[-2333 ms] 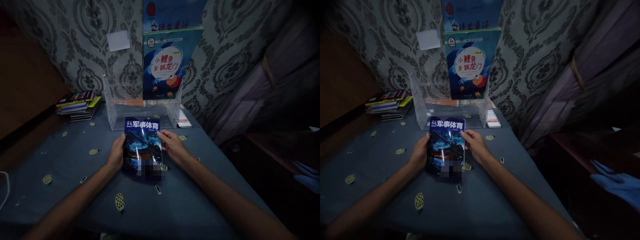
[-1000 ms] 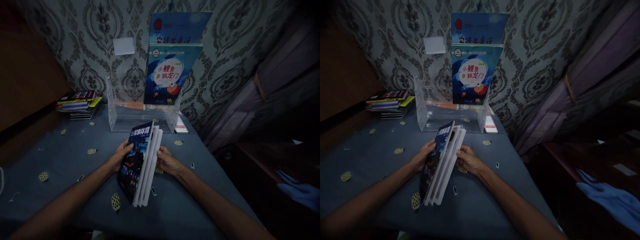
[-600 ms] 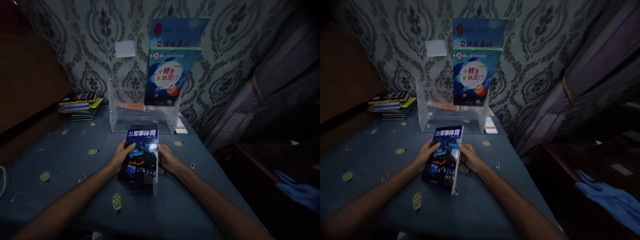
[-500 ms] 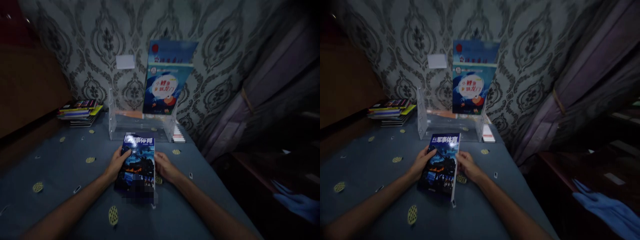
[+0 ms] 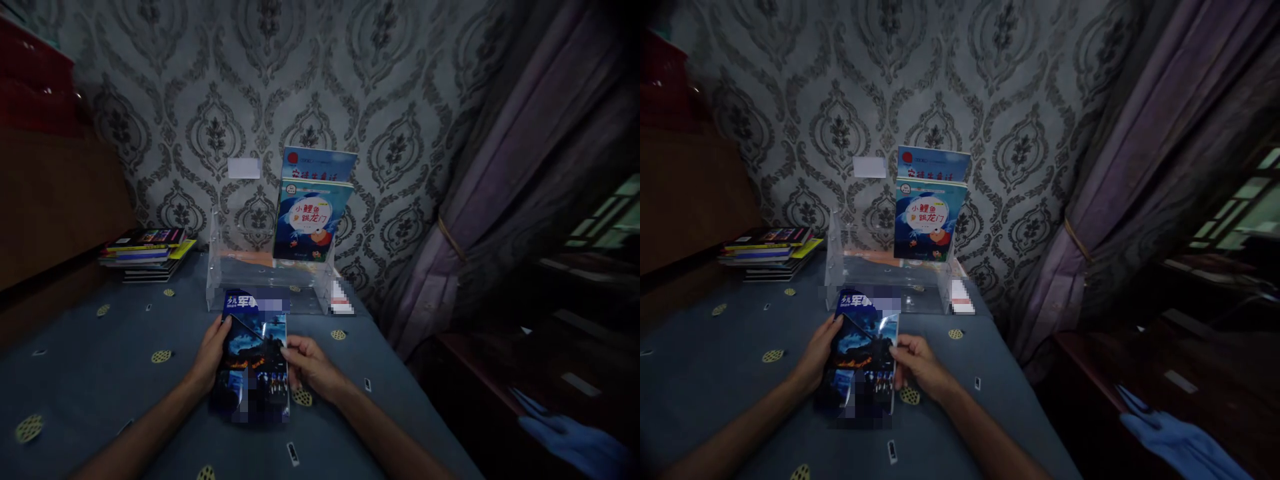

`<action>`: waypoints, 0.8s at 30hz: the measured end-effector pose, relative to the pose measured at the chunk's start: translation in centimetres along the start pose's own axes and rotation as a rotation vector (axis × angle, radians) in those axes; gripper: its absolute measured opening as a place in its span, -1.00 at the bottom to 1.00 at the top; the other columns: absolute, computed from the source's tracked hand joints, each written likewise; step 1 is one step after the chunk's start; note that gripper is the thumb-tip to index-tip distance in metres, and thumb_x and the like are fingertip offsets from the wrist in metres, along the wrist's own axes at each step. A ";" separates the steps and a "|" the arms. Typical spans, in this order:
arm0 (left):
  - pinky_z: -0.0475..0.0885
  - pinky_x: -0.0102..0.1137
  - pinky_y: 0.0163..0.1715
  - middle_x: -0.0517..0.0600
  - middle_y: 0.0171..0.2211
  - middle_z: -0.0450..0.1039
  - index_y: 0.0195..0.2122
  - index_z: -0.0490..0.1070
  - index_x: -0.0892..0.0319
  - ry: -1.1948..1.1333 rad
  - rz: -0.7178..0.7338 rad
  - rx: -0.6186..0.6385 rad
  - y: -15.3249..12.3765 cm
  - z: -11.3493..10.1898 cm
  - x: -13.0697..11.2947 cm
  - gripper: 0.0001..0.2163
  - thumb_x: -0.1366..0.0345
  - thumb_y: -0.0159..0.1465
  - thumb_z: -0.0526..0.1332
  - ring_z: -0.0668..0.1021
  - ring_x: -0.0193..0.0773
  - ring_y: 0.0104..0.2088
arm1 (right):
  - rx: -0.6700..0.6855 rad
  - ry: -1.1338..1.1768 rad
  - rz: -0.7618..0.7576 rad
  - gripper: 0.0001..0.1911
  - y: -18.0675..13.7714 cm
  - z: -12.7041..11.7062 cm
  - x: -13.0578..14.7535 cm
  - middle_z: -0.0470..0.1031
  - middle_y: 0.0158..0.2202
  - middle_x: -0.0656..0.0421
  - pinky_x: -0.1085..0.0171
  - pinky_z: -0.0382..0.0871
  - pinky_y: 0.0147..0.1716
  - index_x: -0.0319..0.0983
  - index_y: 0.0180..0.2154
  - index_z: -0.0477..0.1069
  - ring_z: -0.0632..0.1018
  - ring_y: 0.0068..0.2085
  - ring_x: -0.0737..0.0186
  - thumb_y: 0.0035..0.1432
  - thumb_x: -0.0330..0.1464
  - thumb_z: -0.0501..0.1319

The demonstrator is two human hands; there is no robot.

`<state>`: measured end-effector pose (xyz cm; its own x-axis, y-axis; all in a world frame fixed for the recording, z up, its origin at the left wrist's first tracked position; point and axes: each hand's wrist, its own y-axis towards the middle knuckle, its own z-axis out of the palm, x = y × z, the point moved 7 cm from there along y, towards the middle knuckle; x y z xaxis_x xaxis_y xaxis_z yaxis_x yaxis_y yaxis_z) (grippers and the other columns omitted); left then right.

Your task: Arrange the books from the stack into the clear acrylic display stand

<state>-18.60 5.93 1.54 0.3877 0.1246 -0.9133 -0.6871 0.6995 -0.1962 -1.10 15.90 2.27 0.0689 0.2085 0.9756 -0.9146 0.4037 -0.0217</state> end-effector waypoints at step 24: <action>0.35 -0.27 0.23 0.00 0.13 0.53 -0.01 0.53 0.08 0.212 0.181 0.089 -0.3 0.3 -5.7 -0.51 -0.10 0.13 0.42 0.40 0.00 0.28 | -0.228 -0.308 -0.337 -0.58 -1.6 -1.0 6.5 0.44 -0.48 0.27 0.36 0.24 -0.55 -0.22 -0.13 0.52 0.37 -0.61 0.42 0.29 -0.01 0.20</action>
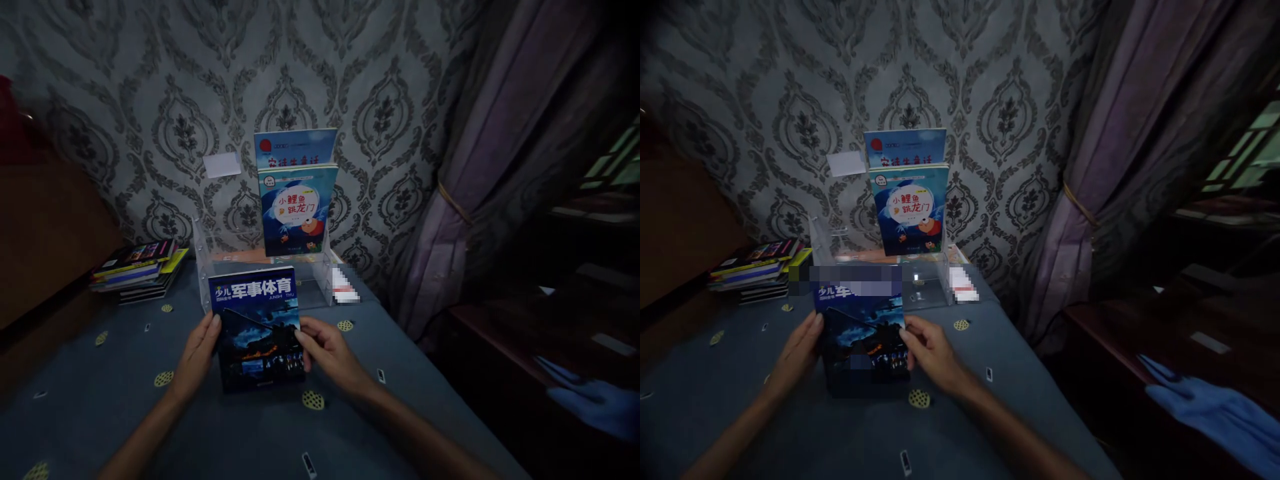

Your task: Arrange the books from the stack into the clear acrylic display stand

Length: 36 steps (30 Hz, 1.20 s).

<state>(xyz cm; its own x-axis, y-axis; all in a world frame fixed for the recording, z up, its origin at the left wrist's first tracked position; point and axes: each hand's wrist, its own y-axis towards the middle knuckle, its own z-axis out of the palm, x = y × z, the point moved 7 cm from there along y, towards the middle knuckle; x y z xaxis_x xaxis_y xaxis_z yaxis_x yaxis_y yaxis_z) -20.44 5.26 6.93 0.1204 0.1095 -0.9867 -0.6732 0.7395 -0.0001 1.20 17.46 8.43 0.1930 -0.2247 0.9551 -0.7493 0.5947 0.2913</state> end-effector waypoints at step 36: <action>0.38 -0.27 -0.07 -0.01 -0.37 0.44 -0.05 0.42 0.12 0.525 0.807 0.115 6.3 14.6 -12.6 -0.74 0.22 0.27 0.33 0.52 -0.07 -0.22 | -0.339 -0.499 -0.426 -0.75 8.9 -12.5 8.4 0.53 -0.35 0.18 0.28 0.40 -0.36 -0.21 -0.18 0.41 0.61 -0.35 0.20 0.31 -0.16 0.18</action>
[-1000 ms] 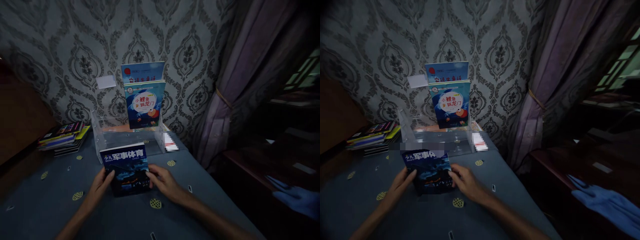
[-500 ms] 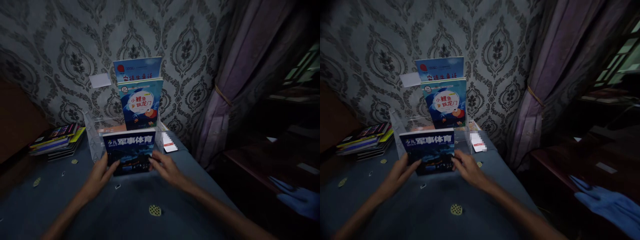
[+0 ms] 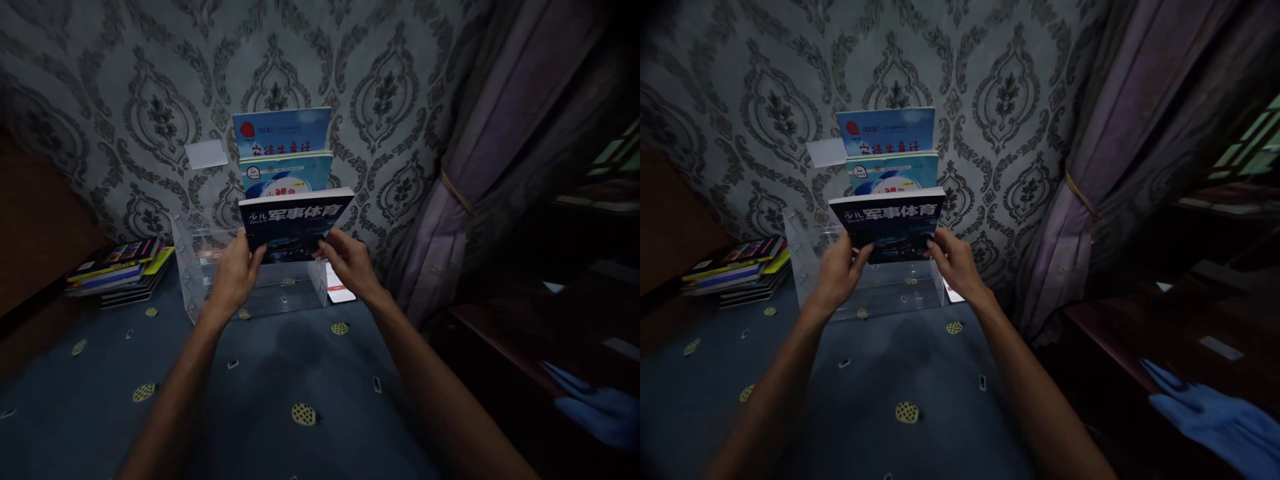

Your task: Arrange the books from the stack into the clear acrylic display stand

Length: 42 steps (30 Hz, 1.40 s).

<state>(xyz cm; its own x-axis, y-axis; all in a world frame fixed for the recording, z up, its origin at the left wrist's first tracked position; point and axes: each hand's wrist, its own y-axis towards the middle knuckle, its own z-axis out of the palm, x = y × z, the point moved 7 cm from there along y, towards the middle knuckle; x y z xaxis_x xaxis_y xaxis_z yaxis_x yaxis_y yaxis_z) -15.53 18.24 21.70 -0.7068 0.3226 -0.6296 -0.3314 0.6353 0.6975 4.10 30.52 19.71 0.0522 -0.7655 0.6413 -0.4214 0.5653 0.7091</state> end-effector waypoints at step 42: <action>0.41 -0.28 -0.22 0.15 -0.17 0.61 0.01 0.33 0.17 0.883 -0.276 0.285 -0.2 5.0 3.3 -0.72 0.16 0.52 -0.07 0.63 0.03 -0.09 | -0.205 -0.203 0.098 -0.71 0.0 -0.9 -5.7 0.63 -0.26 0.05 0.13 0.49 -0.25 -0.23 -0.10 0.54 0.62 -0.26 0.07 0.20 -0.26 0.19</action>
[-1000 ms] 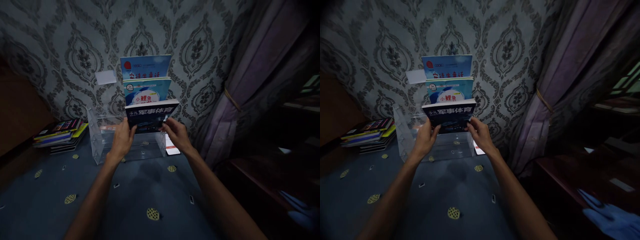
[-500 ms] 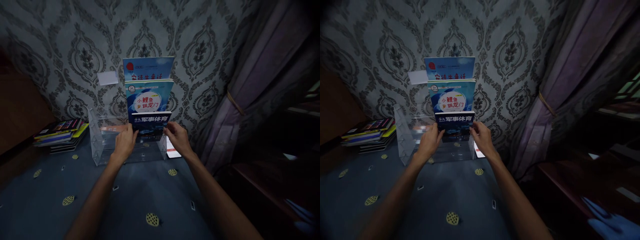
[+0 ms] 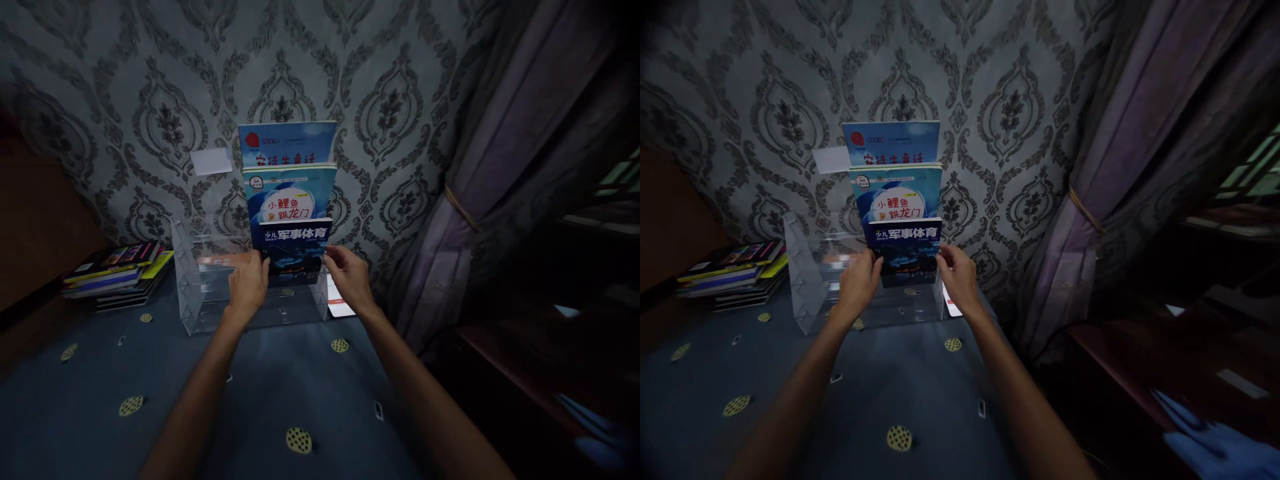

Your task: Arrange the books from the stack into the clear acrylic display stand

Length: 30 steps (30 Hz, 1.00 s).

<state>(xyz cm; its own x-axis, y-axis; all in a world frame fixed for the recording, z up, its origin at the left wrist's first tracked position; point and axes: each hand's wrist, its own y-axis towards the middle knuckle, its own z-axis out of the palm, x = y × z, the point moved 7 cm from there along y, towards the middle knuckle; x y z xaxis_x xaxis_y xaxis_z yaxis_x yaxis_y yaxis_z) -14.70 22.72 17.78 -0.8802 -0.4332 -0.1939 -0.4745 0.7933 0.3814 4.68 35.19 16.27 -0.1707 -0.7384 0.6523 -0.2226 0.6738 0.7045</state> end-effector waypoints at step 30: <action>0.33 -0.34 -0.26 0.14 -0.21 0.59 -0.18 0.46 0.14 -0.045 0.032 -0.047 0.5 1.3 0.9 -0.60 0.14 0.53 -0.14 0.61 -0.07 -0.14 | 0.076 0.033 -0.020 -0.55 0.0 1.0 -0.7 0.50 -0.04 -0.04 0.04 0.53 -0.09 -0.23 0.11 0.48 0.56 0.00 -0.01 0.25 -0.24 0.12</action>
<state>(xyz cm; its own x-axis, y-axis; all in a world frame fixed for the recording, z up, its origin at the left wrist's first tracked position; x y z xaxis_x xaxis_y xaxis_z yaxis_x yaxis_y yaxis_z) -15.77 23.29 16.68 -0.8948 -0.3879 -0.2209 -0.4464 0.7847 0.4302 3.81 35.71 15.49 -0.1344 -0.7495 0.6482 -0.2977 0.6545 0.6950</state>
